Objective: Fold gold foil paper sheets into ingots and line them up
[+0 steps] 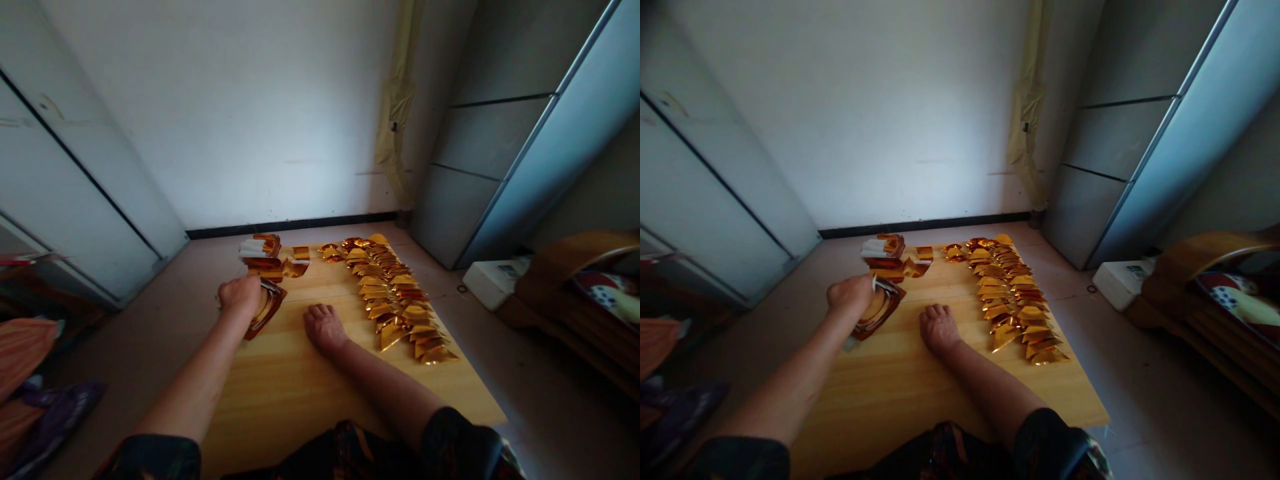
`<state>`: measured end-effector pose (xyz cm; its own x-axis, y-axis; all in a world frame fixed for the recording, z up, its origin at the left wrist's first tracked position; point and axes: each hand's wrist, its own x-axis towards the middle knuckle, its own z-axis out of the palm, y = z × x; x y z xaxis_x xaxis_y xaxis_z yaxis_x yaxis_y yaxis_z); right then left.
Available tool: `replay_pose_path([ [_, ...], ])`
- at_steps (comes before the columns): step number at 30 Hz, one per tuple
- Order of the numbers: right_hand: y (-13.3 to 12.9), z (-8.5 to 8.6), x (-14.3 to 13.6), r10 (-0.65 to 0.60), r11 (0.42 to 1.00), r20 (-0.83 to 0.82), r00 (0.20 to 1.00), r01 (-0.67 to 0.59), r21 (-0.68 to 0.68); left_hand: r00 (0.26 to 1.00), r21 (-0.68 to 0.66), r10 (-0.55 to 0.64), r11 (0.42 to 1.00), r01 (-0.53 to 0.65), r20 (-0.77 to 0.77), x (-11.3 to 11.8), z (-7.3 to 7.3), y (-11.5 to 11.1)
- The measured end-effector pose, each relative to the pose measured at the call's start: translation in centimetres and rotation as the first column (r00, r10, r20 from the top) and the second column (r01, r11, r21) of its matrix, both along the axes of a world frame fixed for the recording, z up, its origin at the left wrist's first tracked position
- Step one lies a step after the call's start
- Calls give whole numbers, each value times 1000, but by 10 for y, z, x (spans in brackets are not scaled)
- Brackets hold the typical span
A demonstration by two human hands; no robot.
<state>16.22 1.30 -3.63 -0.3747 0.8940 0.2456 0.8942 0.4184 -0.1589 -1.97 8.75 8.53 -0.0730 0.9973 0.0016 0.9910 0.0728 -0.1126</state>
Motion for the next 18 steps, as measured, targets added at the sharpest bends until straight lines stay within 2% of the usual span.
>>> replay_pose_path([
  [3,0,0,0,3,1000,-1,1000,-3,-9,996,159,52,985,-63,71,-3,25,-9],
  [5,0,0,1,1,1000,-27,1000,-1,-25,985,299,44,950,-92,164,-4,36,-15],
  [7,2,0,2,-5,998,-122,993,-3,-66,942,408,-39,907,-107,334,-3,38,-18],
  [8,3,0,2,-5,995,-219,976,-18,-102,889,443,-93,887,-131,449,-1,34,-19],
  [9,4,2,2,-9,989,-359,933,-46,-143,795,451,-171,881,-141,582,3,27,-19],
  [10,5,4,2,-23,980,-532,847,-87,-180,642,445,-255,883,-150,723,7,17,-19],
  [11,6,8,3,-47,969,-709,704,-141,-204,433,415,-313,895,-165,845,12,5,-19],
  [12,8,12,3,-88,956,-856,510,-197,-216,207,361,-326,918,-164,923,18,-8,-19],
  [13,9,17,3,-137,945,-944,300,-246,-215,15,301,-303,939,-165,953,24,-22,-20],
  [14,10,21,4,-181,934,-976,122,-290,-209,-130,237,-259,958,-162,957,30,-36,-21],
  [15,12,24,5,-232,913,-973,15,-342,-223,-230,186,-224,966,-177,947,36,-49,-23],
  [16,13,26,7,-280,900,-959,-45,-359,-245,-294,153,-201,972,-179,934,41,-62,-24],
  [18,17,24,11,-374,899,-926,-56,-269,-346,-354,111,-166,979,-171,921,50,-85,-27],
])
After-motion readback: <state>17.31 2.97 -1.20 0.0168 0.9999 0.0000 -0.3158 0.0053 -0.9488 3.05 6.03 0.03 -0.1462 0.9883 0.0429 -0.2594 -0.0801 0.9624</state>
